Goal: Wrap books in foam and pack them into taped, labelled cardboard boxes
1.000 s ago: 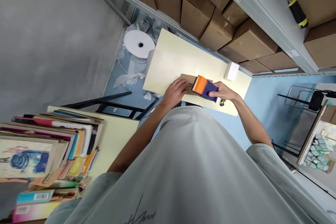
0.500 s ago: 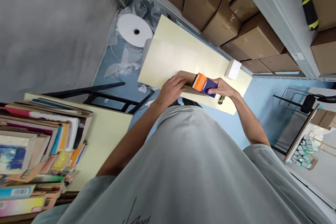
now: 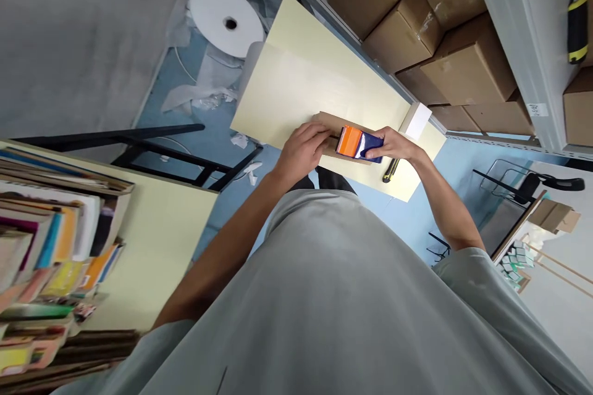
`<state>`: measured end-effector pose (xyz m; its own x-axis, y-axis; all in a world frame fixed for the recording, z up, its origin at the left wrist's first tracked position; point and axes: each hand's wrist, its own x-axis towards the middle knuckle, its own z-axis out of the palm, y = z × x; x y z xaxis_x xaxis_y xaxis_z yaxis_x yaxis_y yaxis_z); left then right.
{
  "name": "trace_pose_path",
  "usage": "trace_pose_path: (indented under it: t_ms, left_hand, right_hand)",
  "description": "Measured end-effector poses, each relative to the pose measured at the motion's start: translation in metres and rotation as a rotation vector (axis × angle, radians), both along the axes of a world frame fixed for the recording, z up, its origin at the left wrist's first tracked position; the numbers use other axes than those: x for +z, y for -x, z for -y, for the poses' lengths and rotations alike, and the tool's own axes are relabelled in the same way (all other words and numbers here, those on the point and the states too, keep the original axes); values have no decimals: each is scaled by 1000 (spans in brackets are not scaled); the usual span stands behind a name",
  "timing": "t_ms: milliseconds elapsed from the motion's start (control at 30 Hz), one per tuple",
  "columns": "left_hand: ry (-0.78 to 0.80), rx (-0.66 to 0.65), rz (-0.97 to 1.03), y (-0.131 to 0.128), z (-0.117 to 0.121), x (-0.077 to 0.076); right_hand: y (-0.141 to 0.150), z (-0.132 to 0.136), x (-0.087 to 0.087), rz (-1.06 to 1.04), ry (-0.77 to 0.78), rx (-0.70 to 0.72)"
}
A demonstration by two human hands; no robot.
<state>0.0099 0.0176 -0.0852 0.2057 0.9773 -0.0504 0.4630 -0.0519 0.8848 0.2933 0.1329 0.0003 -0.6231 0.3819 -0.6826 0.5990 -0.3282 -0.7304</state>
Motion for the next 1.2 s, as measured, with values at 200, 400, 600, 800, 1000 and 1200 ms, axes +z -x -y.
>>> trace_pose_path:
  t_ms: [200, 400, 600, 800, 1000, 1200]
  left_hand:
    - [386, 343, 313, -1, -4, 50]
    - [804, 268, 670, -1, -12, 57]
    - [771, 266, 604, 1, -7, 51]
    - [778, 230, 692, 4, -4, 59]
    - [742, 238, 597, 4, -1, 60]
    - [652, 219, 466, 11, -3, 56]
  right_hand:
    - [0, 1, 0, -8, -8, 1]
    - [1, 8, -3, -26, -9, 19]
    - [2, 12, -3, -38, 9, 9]
    - [2, 12, -3, -48, -8, 21]
    - [4, 13, 0, -54, -14, 24]
    - [10, 16, 5, -48, -11, 41]
